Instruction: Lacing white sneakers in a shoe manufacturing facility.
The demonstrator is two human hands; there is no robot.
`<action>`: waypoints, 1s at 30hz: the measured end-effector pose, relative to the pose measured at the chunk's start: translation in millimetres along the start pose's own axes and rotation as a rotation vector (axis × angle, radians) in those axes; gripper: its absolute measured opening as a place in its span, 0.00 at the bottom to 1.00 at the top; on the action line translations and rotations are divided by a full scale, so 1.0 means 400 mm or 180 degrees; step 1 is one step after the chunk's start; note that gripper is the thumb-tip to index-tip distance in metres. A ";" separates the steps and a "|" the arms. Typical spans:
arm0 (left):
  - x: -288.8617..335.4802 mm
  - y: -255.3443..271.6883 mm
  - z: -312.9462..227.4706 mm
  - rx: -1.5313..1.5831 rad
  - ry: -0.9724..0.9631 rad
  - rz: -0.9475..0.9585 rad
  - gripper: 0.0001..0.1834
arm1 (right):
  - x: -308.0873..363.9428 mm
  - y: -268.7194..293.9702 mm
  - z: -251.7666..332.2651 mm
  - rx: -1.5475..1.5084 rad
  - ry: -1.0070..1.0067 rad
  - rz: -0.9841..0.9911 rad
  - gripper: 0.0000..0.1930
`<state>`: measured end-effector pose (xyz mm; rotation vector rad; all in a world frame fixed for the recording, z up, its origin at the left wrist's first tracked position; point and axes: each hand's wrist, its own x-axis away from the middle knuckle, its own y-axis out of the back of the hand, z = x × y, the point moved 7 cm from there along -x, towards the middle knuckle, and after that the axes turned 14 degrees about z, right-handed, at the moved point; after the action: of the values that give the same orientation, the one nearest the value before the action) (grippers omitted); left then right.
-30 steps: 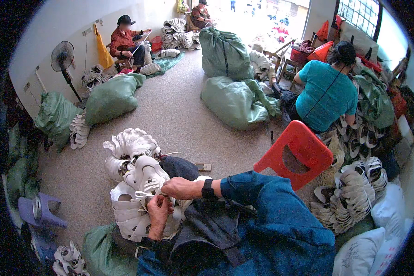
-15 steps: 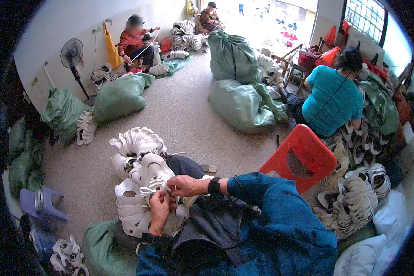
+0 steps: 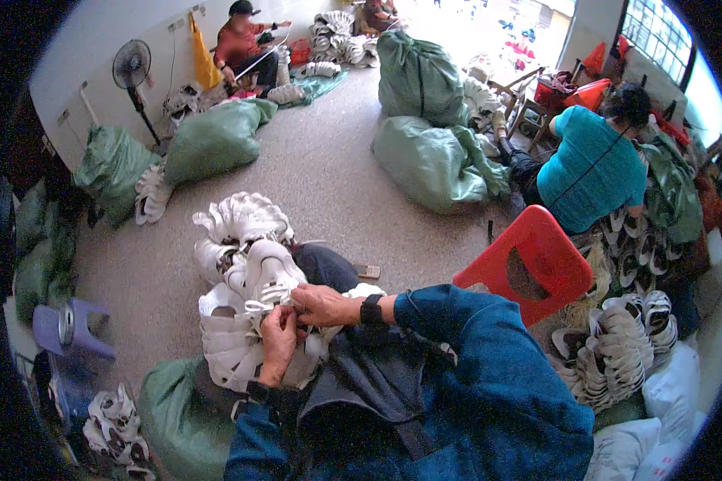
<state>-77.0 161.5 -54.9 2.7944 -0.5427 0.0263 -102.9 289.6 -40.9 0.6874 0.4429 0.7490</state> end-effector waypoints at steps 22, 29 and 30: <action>0.238 0.217 0.016 -0.2647 0.0616 -0.0042 0.06 | 0.024 0.024 -0.014 0.0215 -0.0505 0.0246 0.13; 0.232 0.146 -0.011 -0.1283 0.0005 -0.0102 0.05 | 0.027 0.058 0.046 -0.0152 -0.0222 0.0376 0.09; 0.223 0.149 -0.021 -0.0901 0.0019 -0.0148 0.05 | 0.027 0.085 0.075 0.0213 -0.0228 0.0215 0.08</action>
<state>-16.0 78.9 -23.7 2.5288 -0.4416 -0.0482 -94.0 303.6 2.8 0.7926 0.3821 0.7733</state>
